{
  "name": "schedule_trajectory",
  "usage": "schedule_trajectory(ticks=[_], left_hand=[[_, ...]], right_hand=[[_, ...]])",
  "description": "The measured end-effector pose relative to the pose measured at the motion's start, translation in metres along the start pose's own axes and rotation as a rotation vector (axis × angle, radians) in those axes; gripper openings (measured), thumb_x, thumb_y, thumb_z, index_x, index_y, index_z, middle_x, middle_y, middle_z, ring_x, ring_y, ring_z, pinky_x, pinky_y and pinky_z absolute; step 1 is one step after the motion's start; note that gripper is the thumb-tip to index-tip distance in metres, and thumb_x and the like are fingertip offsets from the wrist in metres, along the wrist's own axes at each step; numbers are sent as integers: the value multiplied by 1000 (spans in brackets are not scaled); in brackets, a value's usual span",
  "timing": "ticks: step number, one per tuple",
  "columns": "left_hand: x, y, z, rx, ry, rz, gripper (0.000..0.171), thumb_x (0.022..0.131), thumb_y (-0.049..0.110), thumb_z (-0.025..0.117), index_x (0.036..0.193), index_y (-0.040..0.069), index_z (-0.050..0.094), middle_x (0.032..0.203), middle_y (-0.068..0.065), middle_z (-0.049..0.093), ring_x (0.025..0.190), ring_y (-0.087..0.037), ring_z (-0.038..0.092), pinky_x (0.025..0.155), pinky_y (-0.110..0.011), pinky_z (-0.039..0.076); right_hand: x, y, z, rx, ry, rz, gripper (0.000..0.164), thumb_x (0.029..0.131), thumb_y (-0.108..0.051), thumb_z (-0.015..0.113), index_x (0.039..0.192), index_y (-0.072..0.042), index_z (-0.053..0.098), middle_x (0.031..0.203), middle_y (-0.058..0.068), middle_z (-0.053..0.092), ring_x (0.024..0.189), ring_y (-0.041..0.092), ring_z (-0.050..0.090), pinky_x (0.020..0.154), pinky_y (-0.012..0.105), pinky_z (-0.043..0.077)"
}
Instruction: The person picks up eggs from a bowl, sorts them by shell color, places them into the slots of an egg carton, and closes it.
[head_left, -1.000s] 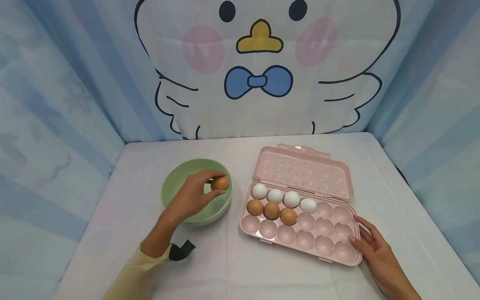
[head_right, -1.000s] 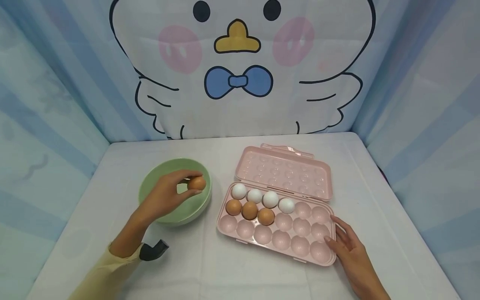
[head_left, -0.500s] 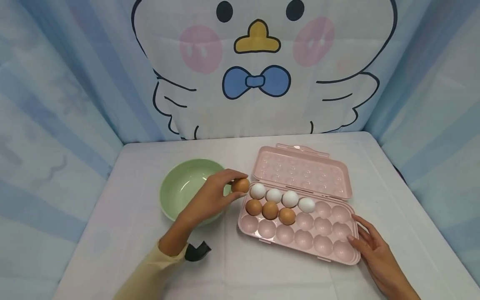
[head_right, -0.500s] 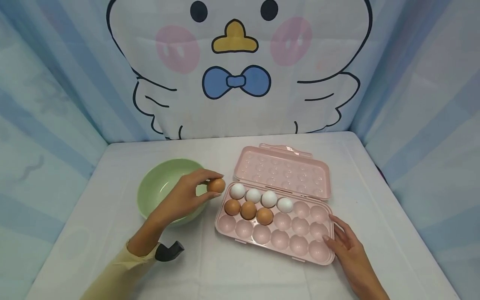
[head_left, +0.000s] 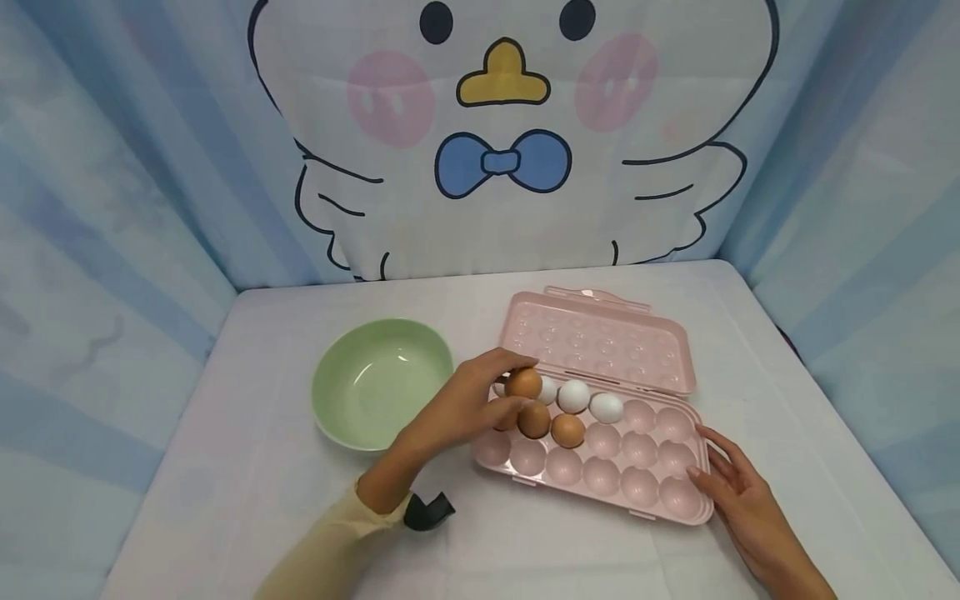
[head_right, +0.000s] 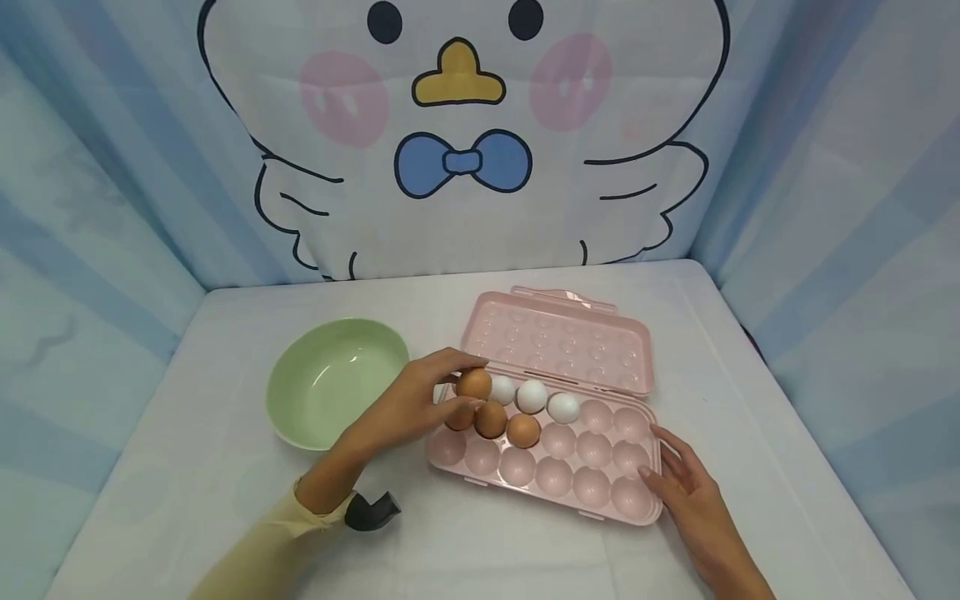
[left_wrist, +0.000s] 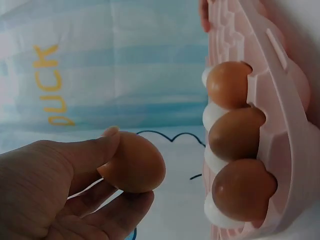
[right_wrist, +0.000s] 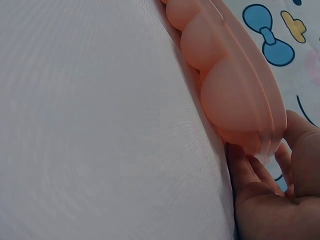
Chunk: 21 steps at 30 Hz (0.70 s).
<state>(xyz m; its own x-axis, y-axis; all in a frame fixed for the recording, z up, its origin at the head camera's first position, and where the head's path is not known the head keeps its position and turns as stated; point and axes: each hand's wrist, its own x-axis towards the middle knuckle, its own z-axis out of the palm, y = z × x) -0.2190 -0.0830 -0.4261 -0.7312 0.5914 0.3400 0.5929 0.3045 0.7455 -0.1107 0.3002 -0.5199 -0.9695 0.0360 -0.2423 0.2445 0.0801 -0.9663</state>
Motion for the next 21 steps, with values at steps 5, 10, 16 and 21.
schedule_trajectory(ticks=[5, 10, 16, 21], left_hand=[[10, 3, 17, -44, -38, 4, 44, 90, 0, 78, 132, -2, 63, 125, -10, 65, 108, -19, 63, 94, -33, 55], [20, 6, 34, -82, -74, -1, 42, 90, 4, 80, 129, -1, 64, 122, -8, 65, 108, -18, 62, 94, -31, 55], [29, 8, 54, -116, -113, -41, 44, 89, 3, 82, 129, 1, 65, 122, -7, 65, 107, -15, 63, 90, -33, 57], [34, 6, 72, -83, -141, 16, 44, 88, 7, 84, 127, 2, 66, 121, -7, 67, 108, -11, 63, 91, -28, 55]], right_hand=[[-1, -1, -1, -20, 3, -2, 72, 104, -21, 67, 164, -26, 27, 166, 29, 12, 122, -12, 43, 93, 10, 45], [0, -2, -2, -46, -2, 3, 73, 104, -24, 67, 164, -26, 26, 167, 28, 12, 136, 2, 40, 94, 11, 45], [2, -3, -3, -63, -1, 25, 74, 104, -26, 67, 164, -26, 25, 168, 24, 13, 146, 21, 33, 93, 11, 46], [1, -1, -4, -52, 1, 19, 72, 104, -23, 66, 164, -25, 26, 167, 23, 15, 143, 18, 36, 94, 12, 46]])
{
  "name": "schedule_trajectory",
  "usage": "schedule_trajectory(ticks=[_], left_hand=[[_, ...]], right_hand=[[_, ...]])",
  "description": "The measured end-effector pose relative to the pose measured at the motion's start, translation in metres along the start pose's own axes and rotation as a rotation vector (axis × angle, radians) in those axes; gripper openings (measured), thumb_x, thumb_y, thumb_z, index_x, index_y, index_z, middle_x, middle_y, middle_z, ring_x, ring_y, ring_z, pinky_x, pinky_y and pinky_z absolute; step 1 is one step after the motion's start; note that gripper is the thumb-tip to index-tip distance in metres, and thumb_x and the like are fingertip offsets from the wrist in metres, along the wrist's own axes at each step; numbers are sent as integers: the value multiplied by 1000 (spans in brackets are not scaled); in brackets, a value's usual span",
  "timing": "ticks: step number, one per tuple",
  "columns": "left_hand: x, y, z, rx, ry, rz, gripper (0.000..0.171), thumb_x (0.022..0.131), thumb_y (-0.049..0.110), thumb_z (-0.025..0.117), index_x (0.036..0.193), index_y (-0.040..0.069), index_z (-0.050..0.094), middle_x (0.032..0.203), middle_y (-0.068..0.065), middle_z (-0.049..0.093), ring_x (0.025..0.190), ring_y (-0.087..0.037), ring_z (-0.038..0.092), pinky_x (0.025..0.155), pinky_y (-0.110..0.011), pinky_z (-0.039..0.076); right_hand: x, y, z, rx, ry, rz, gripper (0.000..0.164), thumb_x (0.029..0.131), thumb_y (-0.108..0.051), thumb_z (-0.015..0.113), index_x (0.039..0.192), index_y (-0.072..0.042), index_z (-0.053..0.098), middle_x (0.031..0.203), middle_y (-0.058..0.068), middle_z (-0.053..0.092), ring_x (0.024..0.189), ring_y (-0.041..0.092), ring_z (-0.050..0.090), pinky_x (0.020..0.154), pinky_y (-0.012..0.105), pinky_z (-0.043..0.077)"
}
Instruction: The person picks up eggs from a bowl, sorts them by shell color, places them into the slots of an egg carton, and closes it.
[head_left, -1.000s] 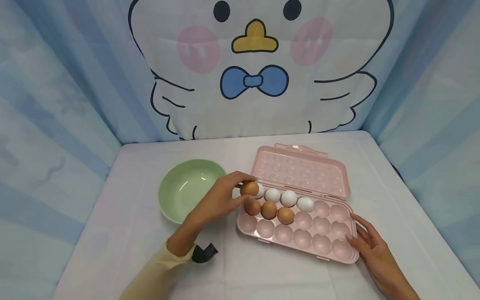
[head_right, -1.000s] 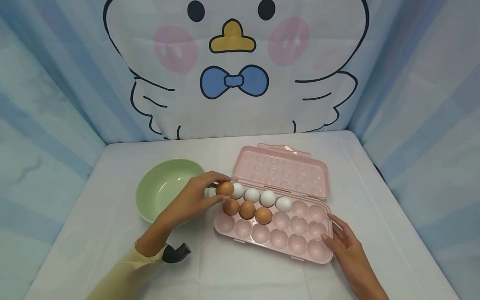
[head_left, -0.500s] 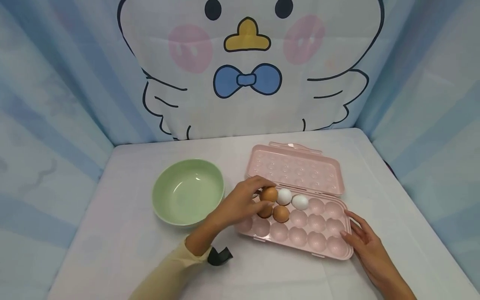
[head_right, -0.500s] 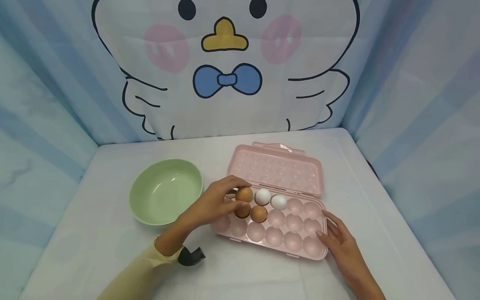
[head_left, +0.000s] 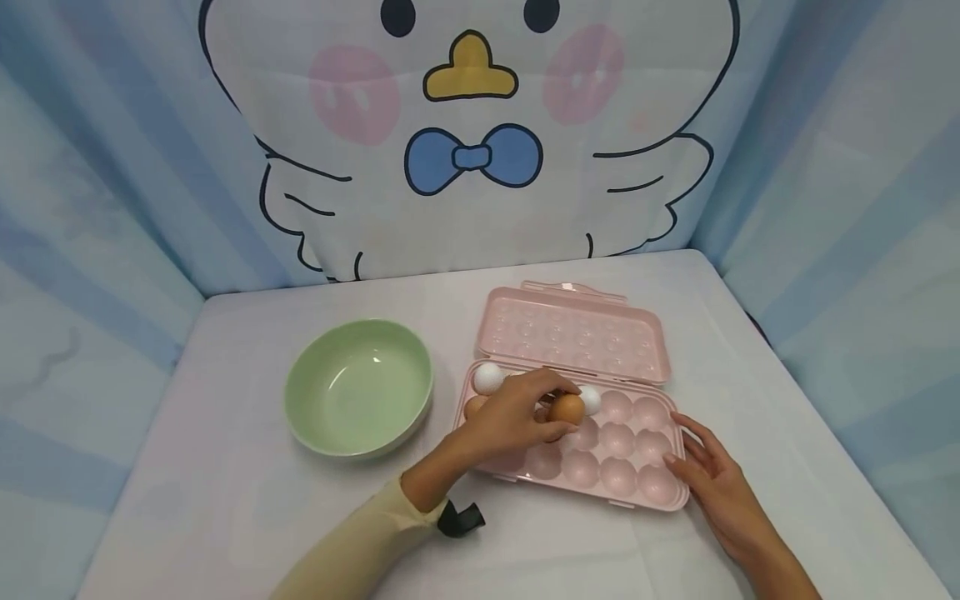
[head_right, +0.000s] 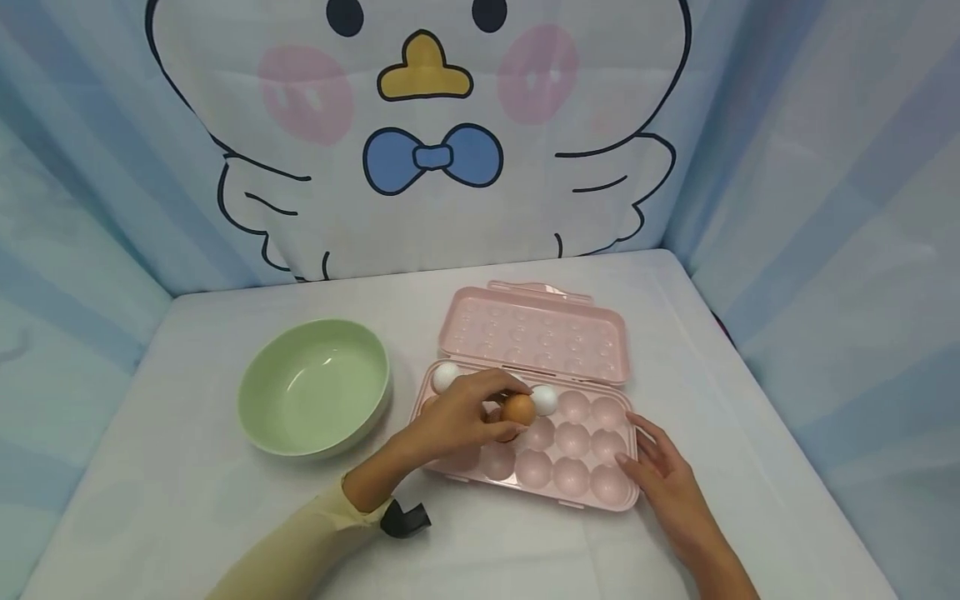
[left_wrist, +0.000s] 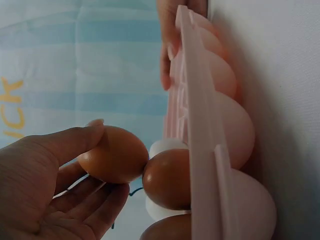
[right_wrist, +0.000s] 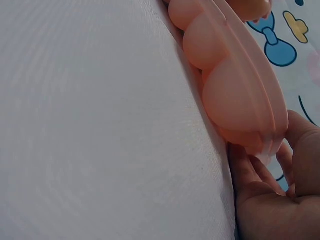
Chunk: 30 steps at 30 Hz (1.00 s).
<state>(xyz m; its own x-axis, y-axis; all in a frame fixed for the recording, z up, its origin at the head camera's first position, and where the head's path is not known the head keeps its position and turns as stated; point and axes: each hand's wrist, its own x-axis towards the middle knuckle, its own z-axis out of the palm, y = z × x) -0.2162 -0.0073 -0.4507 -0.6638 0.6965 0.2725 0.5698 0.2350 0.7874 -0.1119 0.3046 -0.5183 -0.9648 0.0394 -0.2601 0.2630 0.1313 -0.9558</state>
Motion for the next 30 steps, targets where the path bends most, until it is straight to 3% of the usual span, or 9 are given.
schedule_trajectory(ticks=[4, 9, 21, 24, 30], left_hand=[[3, -5, 8, 21, 11, 33, 43, 87, 8, 85, 125, 3, 67, 121, -6, 68, 111, -10, 63, 95, -23, 52], [5, -11, 15, -1, 2, 28, 41, 86, 6, 85, 123, 3, 70, 116, -3, 69, 106, -7, 60, 93, -22, 52], [5, -19, 30, -18, -4, -46, 42, 83, 13, 90, 122, 9, 74, 110, 9, 70, 99, -1, 61, 85, -18, 53], [6, -20, 33, 41, -7, -54, 42, 82, 11, 89, 122, 11, 76, 109, 12, 71, 97, 0, 60, 84, -16, 51], [10, -20, 37, 128, -31, 18, 37, 84, 8, 87, 119, 8, 75, 110, 4, 72, 95, -11, 62, 82, -12, 45]], right_hand=[[1, -1, 3, -1, -1, -2, 73, 104, -23, 67, 164, -25, 25, 167, 24, 15, 149, 32, 29, 94, 12, 46], [2, -2, 4, 1, -3, 1, 74, 104, -23, 67, 164, -24, 24, 168, 24, 14, 151, 43, 22, 94, 12, 46], [0, -1, 5, 20, -2, 5, 73, 104, -22, 67, 164, -24, 26, 168, 24, 15, 150, 36, 26, 95, 13, 46], [0, -2, 4, 20, 2, 5, 73, 103, -22, 67, 164, -23, 26, 167, 24, 15, 150, 34, 27, 95, 13, 46], [-2, -4, 2, 17, 7, -1, 73, 103, -22, 67, 164, -23, 26, 168, 24, 14, 151, 40, 23, 95, 12, 45]])
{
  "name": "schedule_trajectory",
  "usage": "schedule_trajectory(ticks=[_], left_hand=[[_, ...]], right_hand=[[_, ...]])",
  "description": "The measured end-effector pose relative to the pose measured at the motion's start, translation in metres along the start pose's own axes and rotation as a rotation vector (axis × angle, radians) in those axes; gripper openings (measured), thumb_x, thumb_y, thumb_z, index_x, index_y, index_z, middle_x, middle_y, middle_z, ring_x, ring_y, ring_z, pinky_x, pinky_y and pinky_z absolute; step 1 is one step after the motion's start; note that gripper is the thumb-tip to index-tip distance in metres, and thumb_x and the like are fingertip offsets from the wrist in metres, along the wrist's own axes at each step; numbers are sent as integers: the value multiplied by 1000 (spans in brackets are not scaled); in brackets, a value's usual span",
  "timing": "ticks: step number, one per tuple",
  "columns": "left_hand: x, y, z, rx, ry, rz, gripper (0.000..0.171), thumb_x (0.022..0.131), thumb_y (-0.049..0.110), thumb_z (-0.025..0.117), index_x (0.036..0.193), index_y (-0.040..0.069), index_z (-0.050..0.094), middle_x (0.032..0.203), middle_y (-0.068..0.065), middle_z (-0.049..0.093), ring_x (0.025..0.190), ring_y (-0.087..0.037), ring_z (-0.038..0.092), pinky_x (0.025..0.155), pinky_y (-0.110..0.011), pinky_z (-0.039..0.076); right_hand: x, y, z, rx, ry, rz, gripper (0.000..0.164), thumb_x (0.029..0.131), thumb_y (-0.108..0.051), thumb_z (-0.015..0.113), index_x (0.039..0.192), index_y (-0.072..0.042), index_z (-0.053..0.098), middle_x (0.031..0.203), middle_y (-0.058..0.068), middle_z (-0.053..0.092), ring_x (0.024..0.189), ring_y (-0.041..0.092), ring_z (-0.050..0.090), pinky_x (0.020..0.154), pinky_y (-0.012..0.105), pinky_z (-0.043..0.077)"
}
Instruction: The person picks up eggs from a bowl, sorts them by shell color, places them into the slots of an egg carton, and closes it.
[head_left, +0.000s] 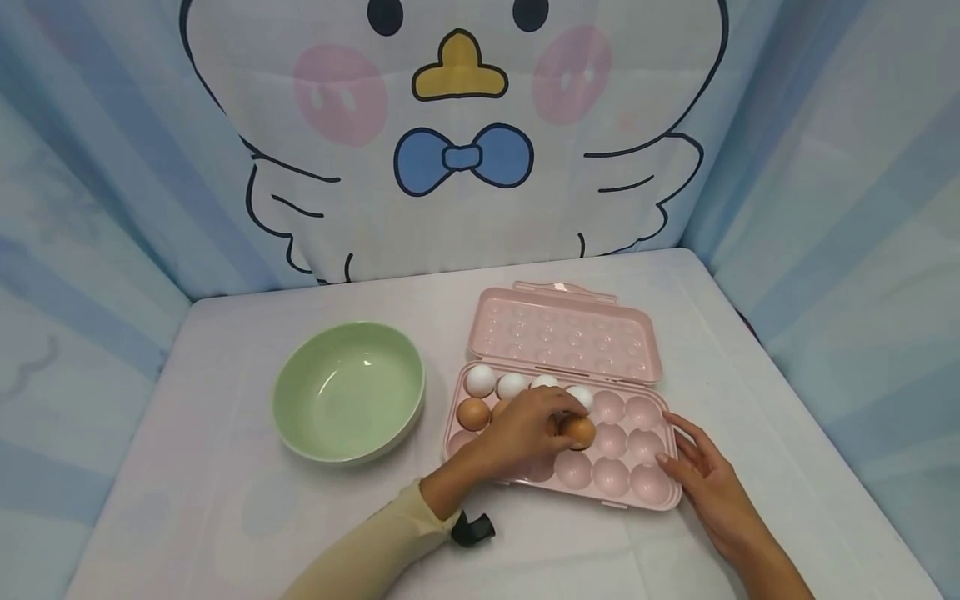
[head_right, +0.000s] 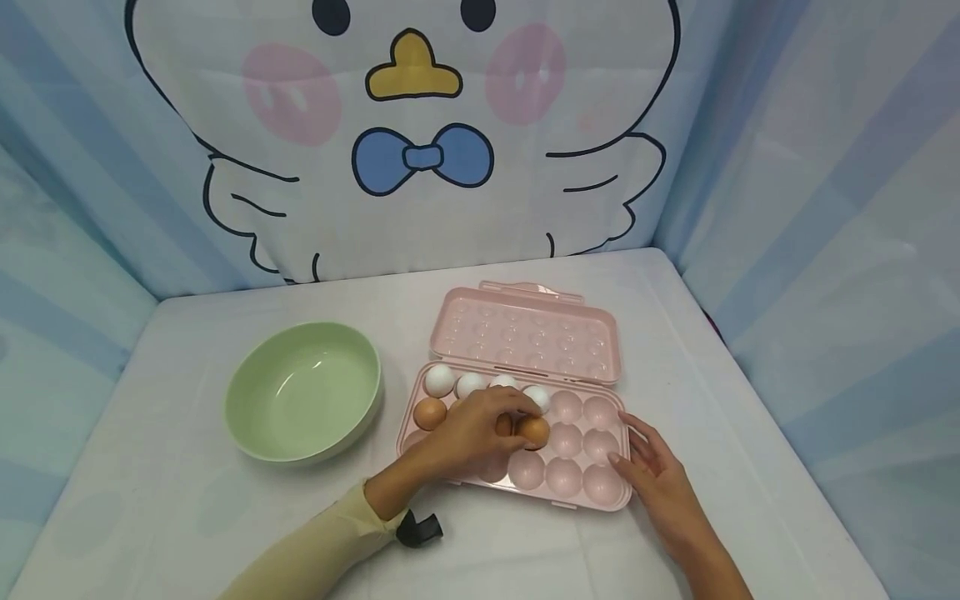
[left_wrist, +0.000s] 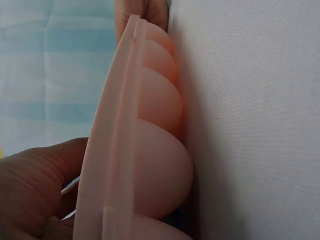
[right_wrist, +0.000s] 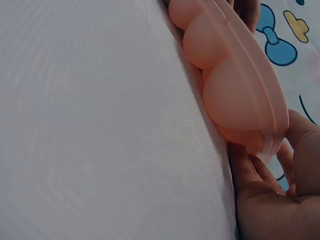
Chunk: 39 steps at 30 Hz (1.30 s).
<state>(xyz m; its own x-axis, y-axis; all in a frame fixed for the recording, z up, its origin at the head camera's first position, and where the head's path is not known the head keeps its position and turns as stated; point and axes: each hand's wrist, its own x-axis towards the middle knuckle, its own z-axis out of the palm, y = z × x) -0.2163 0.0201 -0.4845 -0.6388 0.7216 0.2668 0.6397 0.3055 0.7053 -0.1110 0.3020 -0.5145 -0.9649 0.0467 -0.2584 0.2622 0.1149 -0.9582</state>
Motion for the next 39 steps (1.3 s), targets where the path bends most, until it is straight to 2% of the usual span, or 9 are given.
schedule_trajectory(ticks=[8, 18, 21, 24, 28, 31, 34, 37, 39], left_hand=[[1, 1, -1, -33, -5, 14, 36, 84, 7, 87, 117, 6, 74, 110, -2, 71, 94, -16, 64, 81, -13, 47], [0, 5, -7, -70, 19, 30, 31, 89, 7, 83, 118, 4, 73, 111, -5, 71, 99, -18, 66, 84, -19, 53], [-3, 7, -14, -116, 34, 23, 29, 92, 6, 79, 120, 3, 72, 117, -7, 69, 105, -22, 66, 89, -24, 54], [-4, 7, -31, -89, 67, -2, 28, 95, 7, 75, 123, 3, 70, 120, -9, 68, 108, -27, 65, 92, -32, 54], [-2, 7, -64, 31, 61, -100, 34, 101, 18, 70, 132, 7, 66, 126, -10, 64, 115, -30, 62, 98, -40, 51], [2, 1, -93, 87, 15, -190, 40, 103, 25, 67, 139, 9, 62, 132, -11, 58, 119, -31, 58, 102, -44, 49], [11, -12, -121, 140, -39, -284, 46, 105, 28, 63, 147, 10, 55, 133, -17, 53, 118, -32, 56, 101, -47, 48], [24, -30, -145, 204, -102, -375, 50, 108, 27, 58, 153, 10, 47, 135, -24, 49, 121, -35, 54, 103, -51, 46], [34, -42, -156, 219, -149, -434, 51, 109, 24, 55, 157, 10, 42, 142, -28, 47, 129, -38, 50, 108, -52, 43]], right_hand=[[-1, 2, 0, 15, -5, -28, 70, 104, -18, 66, 163, -21, 28, 166, 25, 17, 128, -6, 44, 95, 14, 46], [-2, 2, -2, 30, -4, -34, 70, 104, -17, 66, 163, -21, 28, 165, 27, 17, 122, -11, 47, 95, 14, 47], [-2, 3, -3, 18, -7, -20, 71, 104, -19, 66, 163, -21, 27, 166, 26, 17, 128, -5, 46, 95, 14, 47], [1, 2, -3, 2, -17, -12, 73, 104, -21, 66, 164, -22, 25, 167, 25, 15, 145, 17, 38, 95, 13, 46], [2, -2, -9, -39, -38, -41, 70, 105, -23, 65, 163, -21, 26, 166, 26, 17, 141, 17, 44, 94, 15, 48], [4, -11, -18, -85, -49, -122, 64, 107, -21, 62, 161, -14, 30, 163, 28, 23, 122, 0, 55, 91, 22, 54], [11, -29, -32, -164, -52, -228, 58, 108, -18, 58, 159, -6, 33, 159, 30, 28, 115, -2, 60, 88, 24, 56], [28, -53, -46, -296, -62, -271, 56, 110, -20, 55, 159, -4, 32, 155, 32, 34, 119, 8, 61, 89, 21, 55], [47, -67, -53, -373, -88, -237, 58, 111, -26, 53, 161, -7, 31, 154, 31, 37, 123, 21, 61, 90, 22, 54]])
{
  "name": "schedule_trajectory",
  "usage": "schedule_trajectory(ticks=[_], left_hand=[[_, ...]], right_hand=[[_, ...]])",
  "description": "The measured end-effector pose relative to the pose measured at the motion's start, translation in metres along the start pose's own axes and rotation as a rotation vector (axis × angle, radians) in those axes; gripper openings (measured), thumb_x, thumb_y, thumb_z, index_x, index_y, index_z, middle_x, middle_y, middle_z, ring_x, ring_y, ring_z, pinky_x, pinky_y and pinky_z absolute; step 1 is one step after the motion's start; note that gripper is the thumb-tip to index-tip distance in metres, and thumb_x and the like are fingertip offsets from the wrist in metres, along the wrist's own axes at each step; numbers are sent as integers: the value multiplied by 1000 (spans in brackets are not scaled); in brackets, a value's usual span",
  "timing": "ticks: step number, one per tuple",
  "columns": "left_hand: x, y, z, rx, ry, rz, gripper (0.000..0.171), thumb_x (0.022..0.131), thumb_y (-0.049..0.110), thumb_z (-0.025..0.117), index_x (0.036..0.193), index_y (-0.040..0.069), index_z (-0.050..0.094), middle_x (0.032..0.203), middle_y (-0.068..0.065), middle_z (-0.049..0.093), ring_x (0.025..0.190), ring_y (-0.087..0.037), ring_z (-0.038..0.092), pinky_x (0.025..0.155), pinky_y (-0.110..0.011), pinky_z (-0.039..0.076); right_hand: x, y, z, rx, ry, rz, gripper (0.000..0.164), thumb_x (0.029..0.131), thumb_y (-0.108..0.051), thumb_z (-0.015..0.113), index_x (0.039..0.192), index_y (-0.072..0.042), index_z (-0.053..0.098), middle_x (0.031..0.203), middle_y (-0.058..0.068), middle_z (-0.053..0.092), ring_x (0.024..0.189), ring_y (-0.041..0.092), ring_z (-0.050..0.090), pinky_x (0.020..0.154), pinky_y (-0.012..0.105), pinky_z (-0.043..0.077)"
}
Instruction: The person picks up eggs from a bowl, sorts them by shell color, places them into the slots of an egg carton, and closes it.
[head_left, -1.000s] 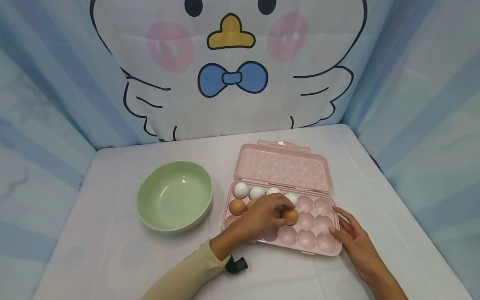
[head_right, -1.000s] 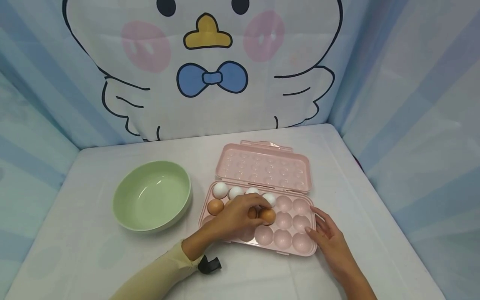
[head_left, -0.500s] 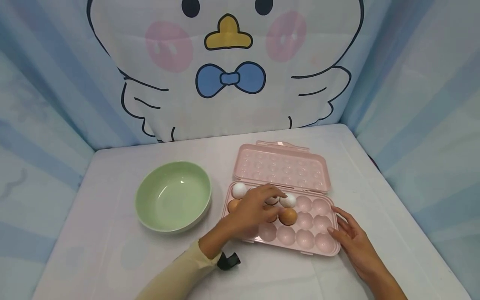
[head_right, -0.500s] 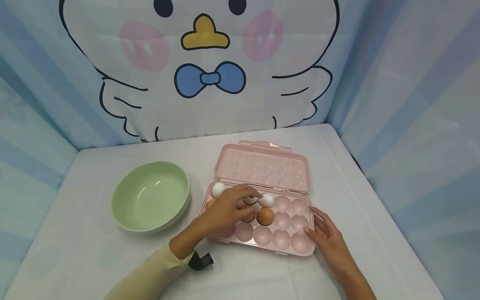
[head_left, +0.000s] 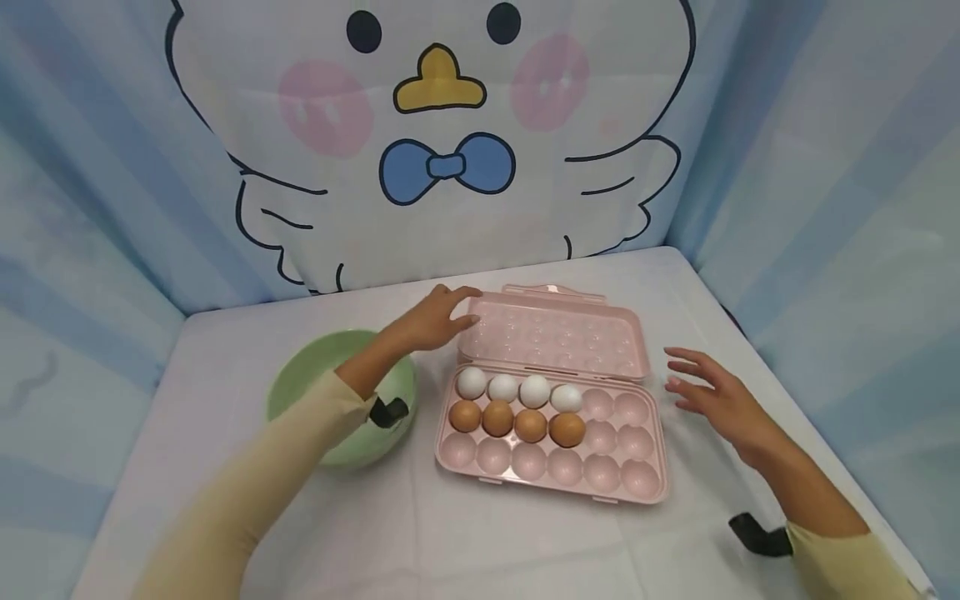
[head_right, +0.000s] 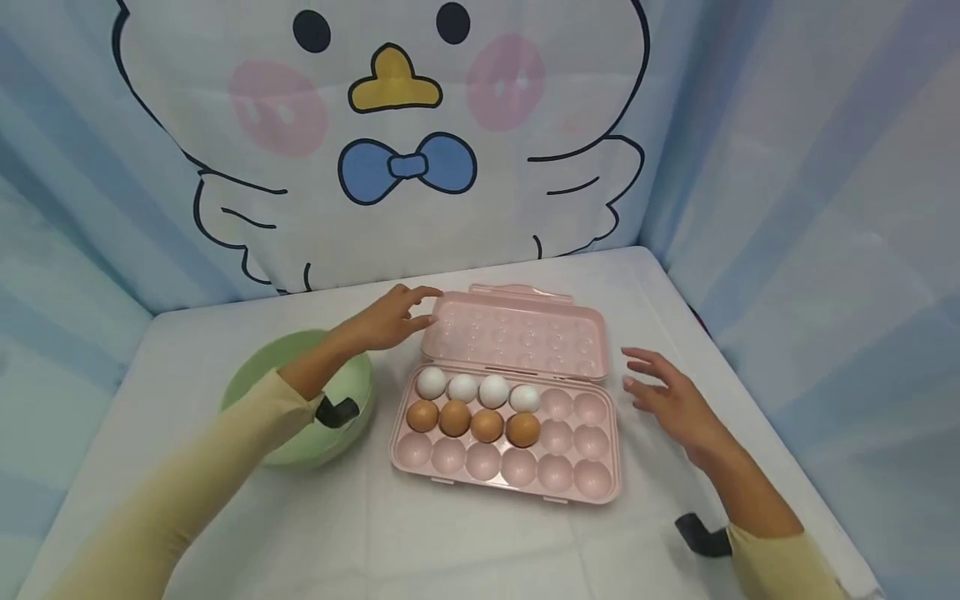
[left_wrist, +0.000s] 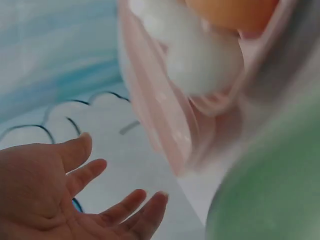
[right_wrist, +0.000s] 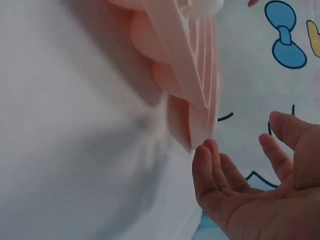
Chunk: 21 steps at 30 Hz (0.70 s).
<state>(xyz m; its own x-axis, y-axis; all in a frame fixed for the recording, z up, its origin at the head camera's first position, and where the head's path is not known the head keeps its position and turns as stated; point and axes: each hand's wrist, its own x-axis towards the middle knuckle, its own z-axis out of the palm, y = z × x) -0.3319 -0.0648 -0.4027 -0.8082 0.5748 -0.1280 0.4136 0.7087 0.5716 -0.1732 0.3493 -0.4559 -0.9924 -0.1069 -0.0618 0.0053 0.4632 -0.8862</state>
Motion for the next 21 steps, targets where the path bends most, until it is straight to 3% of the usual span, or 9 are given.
schedule_trajectory(ticks=[4, 6, 9, 15, 21], left_hand=[[28, -18, -5, -127, -106, -150, 54, 111, 16, 50, 162, 12, 32, 158, -24, 39, 134, -38, 49, 108, -49, 45], [40, -25, -1, -227, -147, -247, 56, 111, 14, 49, 164, 15, 30, 160, -19, 38, 123, -35, 57, 102, -45, 51], [55, -32, 9, -287, -172, -338, 58, 110, 12, 52, 164, 17, 30, 156, -19, 41, 102, -29, 63, 90, -37, 57], [68, -31, 19, -241, -138, -357, 61, 103, 0, 57, 160, 9, 38, 143, -26, 52, 106, -29, 67, 88, -34, 57], [66, -26, 20, -285, -85, -358, 59, 103, 0, 57, 159, 7, 40, 144, -25, 50, 112, -32, 65, 92, -36, 57]], right_hand=[[50, -3, -16, -47, -134, 120, 59, 113, -32, 46, 164, -13, 25, 154, 34, 35, 127, 44, 54, 100, 40, 53], [72, 1, -19, -41, -196, 174, 57, 114, -31, 42, 165, -14, 23, 155, 34, 35, 127, 45, 54, 102, 48, 51], [95, 7, -20, -24, -248, 230, 55, 115, -28, 40, 165, -13, 23, 154, 32, 37, 125, 39, 57, 101, 46, 53], [111, 15, -14, -27, -200, 266, 49, 113, -21, 46, 159, -8, 37, 142, 27, 44, 109, 28, 58, 85, 29, 56], [108, 20, -9, -43, -119, 252, 47, 113, -19, 44, 158, -6, 39, 140, 26, 42, 108, 31, 58, 83, 27, 54]])
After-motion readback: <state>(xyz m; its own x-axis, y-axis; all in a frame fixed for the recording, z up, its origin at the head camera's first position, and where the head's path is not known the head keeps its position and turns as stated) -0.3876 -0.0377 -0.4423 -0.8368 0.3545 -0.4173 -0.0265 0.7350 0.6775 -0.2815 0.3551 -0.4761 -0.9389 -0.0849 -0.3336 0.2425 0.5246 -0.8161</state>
